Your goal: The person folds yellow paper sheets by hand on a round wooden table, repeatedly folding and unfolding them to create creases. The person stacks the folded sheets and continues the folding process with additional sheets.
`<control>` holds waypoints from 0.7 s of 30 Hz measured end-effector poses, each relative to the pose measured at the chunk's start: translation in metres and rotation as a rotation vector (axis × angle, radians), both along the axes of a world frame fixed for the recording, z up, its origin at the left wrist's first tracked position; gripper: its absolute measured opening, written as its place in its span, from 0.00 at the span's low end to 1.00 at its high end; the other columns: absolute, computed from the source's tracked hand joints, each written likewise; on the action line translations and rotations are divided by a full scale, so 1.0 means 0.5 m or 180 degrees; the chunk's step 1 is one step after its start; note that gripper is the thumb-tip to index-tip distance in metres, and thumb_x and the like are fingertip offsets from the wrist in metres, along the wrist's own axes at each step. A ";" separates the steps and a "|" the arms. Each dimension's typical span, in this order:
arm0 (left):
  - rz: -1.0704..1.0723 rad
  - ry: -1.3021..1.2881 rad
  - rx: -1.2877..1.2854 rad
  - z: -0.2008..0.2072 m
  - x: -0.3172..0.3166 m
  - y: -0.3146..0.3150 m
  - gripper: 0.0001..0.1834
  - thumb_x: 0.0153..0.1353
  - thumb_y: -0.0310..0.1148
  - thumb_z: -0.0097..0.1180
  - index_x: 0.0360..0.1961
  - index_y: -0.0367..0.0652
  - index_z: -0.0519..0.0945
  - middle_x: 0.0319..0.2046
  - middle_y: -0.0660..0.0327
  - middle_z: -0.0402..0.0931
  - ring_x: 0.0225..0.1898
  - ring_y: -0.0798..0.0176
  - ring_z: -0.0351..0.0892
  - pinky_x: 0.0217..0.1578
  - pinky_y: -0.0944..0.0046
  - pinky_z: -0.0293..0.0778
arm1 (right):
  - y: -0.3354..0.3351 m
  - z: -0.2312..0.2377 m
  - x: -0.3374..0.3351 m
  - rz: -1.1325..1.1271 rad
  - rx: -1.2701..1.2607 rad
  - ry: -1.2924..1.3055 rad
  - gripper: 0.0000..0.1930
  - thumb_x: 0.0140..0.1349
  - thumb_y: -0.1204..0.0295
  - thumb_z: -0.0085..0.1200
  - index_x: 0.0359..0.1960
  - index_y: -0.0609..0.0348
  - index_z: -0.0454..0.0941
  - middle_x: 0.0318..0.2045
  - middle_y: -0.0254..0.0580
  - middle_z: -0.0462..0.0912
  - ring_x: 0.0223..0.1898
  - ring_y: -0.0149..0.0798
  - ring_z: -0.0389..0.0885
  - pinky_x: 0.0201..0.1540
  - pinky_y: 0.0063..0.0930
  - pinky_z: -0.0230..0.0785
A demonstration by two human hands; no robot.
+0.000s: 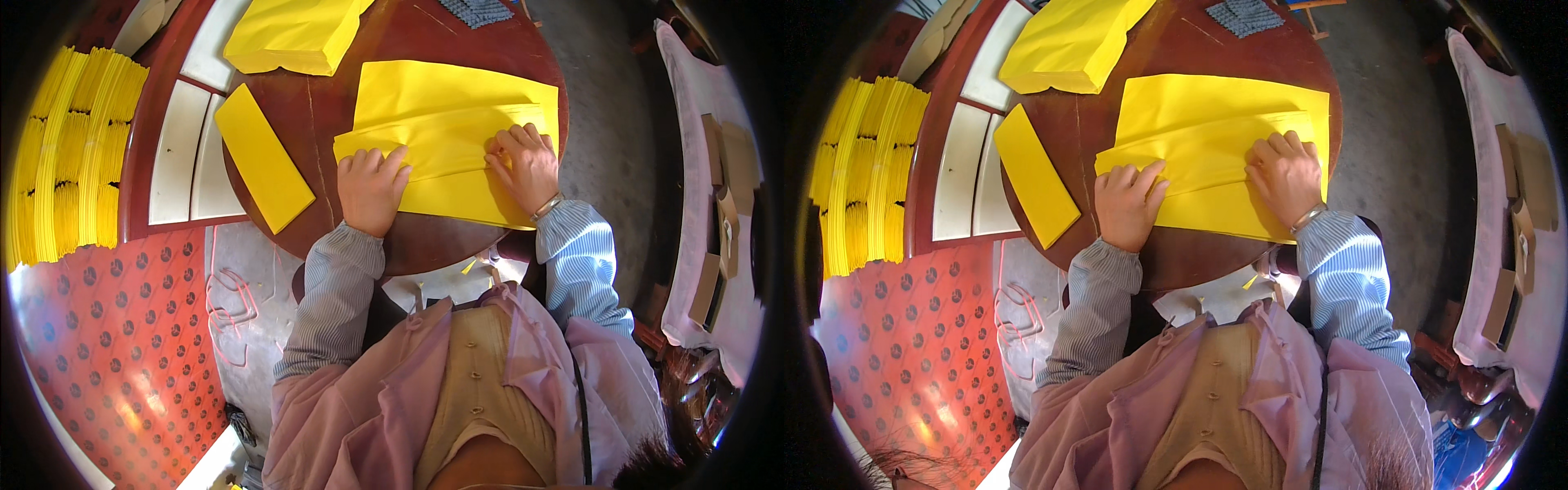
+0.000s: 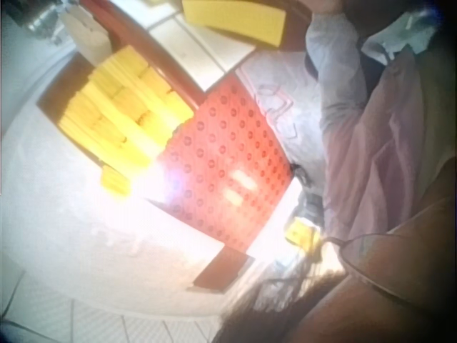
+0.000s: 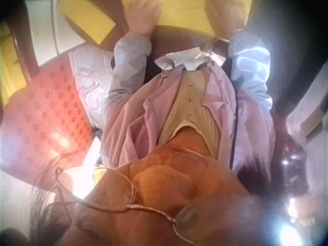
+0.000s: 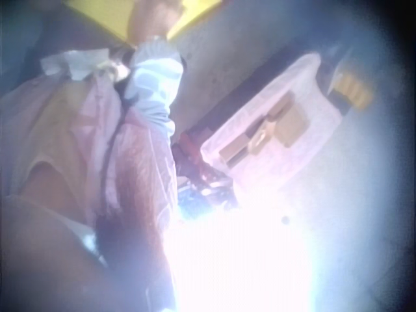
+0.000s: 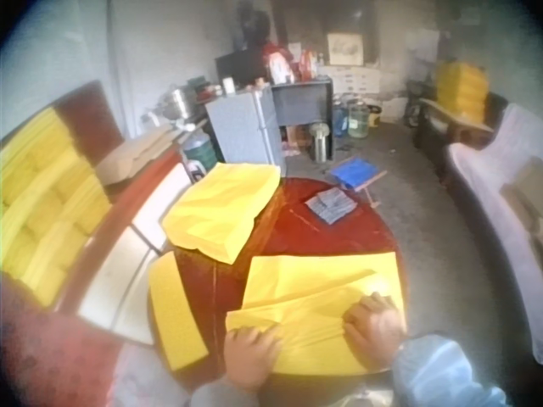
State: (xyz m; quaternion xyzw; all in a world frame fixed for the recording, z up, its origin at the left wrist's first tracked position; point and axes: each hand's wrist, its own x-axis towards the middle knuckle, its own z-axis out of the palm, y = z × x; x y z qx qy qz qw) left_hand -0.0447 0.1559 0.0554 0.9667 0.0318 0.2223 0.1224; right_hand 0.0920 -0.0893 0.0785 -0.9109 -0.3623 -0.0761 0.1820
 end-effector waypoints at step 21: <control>-0.0094 -0.0204 -0.0745 0.009 -0.076 0.002 0.16 0.60 0.27 0.67 0.50 0.43 0.85 0.33 0.56 0.76 0.39 0.50 0.79 0.42 0.51 0.73 | -0.007 -0.023 -0.041 0.0731 0.0783 0.0397 0.08 0.66 0.67 0.65 0.44 0.53 0.87 0.42 0.36 0.86 0.46 0.44 0.81 0.50 0.40 0.71</control>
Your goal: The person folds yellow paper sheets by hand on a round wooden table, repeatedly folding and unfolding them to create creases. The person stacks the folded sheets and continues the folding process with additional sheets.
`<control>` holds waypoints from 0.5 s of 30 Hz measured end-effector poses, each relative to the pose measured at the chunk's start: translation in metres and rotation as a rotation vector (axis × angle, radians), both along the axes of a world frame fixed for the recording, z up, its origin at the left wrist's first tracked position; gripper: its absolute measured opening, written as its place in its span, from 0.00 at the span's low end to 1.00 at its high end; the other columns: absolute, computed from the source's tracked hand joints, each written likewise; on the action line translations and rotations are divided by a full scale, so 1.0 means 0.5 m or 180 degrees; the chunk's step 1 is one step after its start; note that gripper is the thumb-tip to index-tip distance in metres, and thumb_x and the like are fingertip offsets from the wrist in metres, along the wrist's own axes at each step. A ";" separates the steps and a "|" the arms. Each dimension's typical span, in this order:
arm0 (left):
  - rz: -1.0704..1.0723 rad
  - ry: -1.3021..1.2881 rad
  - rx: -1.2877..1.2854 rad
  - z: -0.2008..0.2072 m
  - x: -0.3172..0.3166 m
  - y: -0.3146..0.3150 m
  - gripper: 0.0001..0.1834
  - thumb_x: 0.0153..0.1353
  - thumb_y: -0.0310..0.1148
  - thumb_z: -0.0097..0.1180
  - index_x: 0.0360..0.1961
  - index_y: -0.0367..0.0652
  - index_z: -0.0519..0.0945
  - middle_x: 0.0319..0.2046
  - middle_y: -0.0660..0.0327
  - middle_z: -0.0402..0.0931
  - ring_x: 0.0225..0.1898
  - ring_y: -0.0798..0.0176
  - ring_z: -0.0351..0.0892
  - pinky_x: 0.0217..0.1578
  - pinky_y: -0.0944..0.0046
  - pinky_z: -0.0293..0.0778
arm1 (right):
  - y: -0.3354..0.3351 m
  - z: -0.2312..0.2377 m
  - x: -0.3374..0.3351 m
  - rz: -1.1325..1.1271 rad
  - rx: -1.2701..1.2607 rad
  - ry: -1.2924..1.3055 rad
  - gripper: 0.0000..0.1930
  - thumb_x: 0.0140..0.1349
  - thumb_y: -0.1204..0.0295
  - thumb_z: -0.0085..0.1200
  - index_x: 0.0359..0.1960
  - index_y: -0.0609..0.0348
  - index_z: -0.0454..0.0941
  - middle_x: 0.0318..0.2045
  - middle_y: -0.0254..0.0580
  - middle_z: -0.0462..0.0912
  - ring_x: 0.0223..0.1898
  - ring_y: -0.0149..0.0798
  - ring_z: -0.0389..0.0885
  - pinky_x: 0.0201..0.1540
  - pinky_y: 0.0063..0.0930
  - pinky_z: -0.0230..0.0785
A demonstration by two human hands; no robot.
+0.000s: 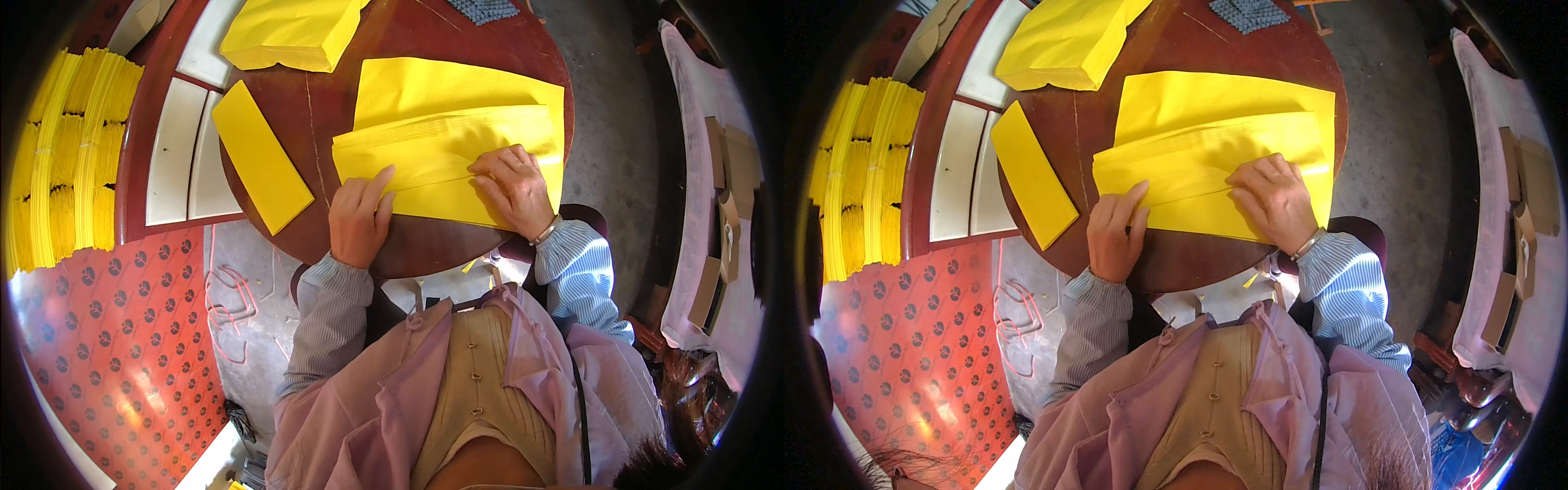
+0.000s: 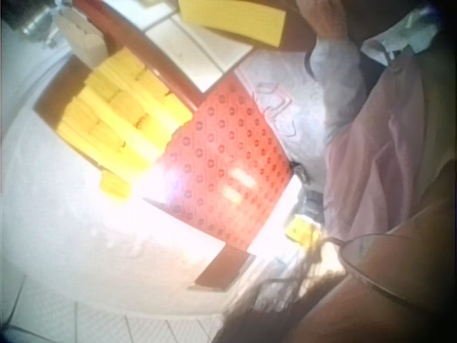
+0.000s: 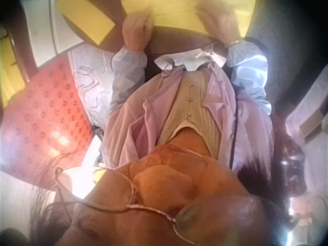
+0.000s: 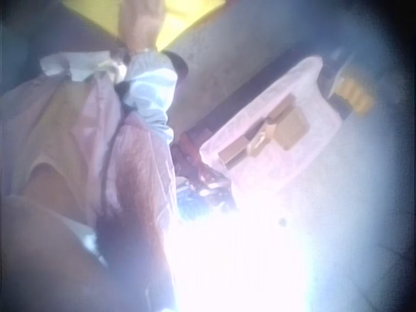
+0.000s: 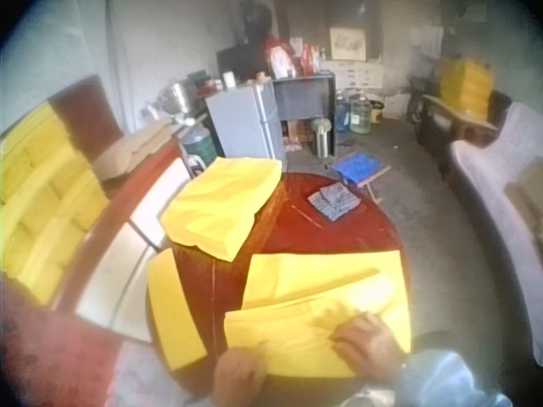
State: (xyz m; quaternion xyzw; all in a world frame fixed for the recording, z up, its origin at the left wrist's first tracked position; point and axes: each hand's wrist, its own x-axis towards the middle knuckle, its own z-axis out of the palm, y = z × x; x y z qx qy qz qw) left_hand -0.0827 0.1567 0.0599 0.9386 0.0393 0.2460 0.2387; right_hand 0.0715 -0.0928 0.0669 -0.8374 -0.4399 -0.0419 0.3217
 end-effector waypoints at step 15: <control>-0.0149 -0.0178 0.0427 -0.007 0.056 -0.004 0.12 0.58 0.29 0.67 0.43 0.42 0.82 0.40 0.56 0.77 0.46 0.47 0.78 0.47 0.51 0.73 | 0.129 0.016 -0.017 0.0443 0.0144 -0.0404 0.10 0.63 0.67 0.67 0.46 0.49 0.88 0.46 0.34 0.85 0.50 0.42 0.80 0.49 0.38 0.70</control>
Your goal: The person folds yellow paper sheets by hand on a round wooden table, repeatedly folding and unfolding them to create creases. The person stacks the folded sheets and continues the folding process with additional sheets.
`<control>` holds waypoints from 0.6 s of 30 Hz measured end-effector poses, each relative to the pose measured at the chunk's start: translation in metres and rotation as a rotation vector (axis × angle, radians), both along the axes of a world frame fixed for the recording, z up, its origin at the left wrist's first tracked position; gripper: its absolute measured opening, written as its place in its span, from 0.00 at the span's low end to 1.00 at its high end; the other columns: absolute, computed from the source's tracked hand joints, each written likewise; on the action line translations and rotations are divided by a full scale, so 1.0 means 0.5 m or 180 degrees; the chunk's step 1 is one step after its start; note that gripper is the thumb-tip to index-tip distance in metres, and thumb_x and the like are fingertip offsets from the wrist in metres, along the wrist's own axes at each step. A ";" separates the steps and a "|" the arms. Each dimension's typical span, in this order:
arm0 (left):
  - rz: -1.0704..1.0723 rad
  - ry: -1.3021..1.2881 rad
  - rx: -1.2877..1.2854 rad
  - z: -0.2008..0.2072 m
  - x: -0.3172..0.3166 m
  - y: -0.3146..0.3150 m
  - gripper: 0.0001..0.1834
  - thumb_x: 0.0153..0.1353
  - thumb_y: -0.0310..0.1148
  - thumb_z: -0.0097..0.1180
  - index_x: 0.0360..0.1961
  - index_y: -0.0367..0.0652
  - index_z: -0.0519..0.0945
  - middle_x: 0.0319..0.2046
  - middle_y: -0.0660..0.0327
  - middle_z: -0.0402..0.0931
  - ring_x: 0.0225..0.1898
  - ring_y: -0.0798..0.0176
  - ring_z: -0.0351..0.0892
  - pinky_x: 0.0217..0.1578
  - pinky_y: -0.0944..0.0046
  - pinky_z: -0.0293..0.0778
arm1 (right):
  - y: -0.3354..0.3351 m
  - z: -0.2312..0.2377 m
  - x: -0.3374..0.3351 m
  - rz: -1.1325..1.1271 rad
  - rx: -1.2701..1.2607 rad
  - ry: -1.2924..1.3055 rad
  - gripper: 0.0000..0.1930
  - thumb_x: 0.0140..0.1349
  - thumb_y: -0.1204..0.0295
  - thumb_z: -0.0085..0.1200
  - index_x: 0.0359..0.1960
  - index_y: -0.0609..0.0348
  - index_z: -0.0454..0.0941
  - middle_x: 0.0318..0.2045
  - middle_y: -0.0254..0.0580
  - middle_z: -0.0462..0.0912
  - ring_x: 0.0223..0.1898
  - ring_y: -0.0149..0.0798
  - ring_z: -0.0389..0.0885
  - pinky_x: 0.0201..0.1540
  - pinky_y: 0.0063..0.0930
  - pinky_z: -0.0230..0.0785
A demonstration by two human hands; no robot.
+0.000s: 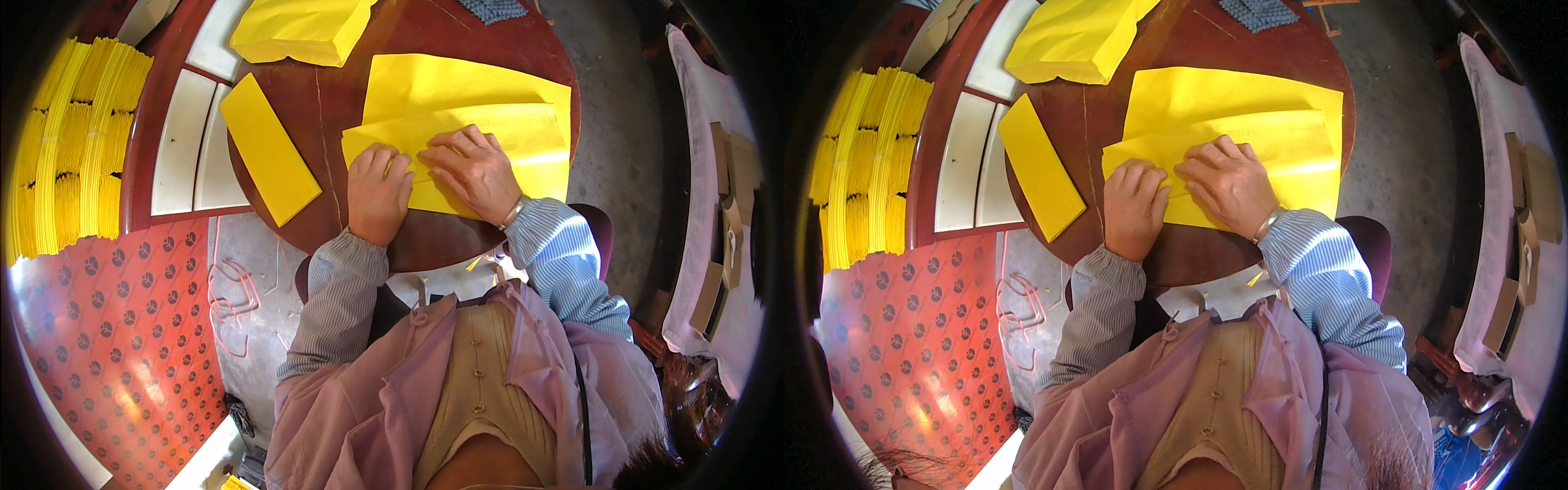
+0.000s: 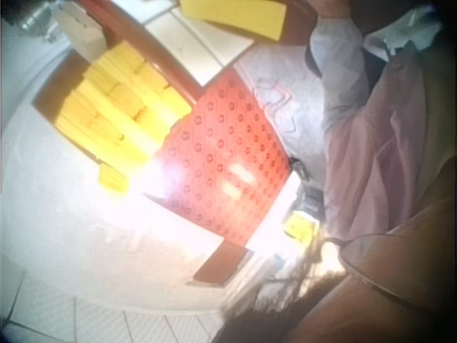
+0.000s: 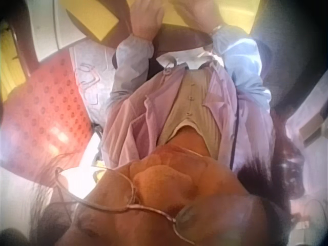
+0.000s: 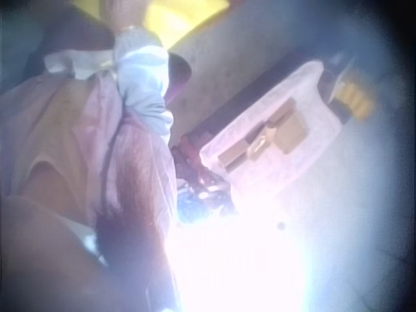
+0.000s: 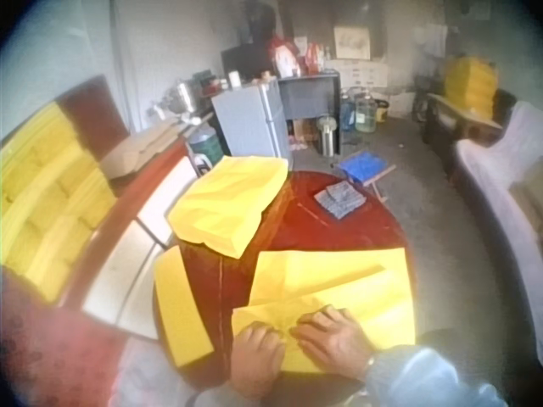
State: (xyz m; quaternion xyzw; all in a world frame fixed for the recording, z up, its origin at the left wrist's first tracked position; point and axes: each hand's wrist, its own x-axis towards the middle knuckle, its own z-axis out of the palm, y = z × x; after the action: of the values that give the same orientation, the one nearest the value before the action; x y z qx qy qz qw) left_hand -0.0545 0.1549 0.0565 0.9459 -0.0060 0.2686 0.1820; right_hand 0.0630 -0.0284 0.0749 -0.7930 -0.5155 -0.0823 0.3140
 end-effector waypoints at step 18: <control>0.0257 0.0440 0.0021 0.025 -0.033 0.020 0.14 0.63 0.31 0.68 0.49 0.45 0.87 0.35 0.54 0.82 0.39 0.48 0.82 0.45 0.50 0.76 | -0.135 -0.018 0.022 -0.0922 -0.0055 0.0363 0.14 0.65 0.66 0.64 0.50 0.54 0.86 0.42 0.42 0.85 0.46 0.48 0.81 0.50 0.43 0.71</control>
State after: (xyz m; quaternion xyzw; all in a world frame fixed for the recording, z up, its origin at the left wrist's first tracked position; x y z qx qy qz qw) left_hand -0.0708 0.1649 0.0692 0.9622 0.0439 0.2097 0.1679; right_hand 0.0740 -0.0959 0.0658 -0.8651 -0.3778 -0.0771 0.3208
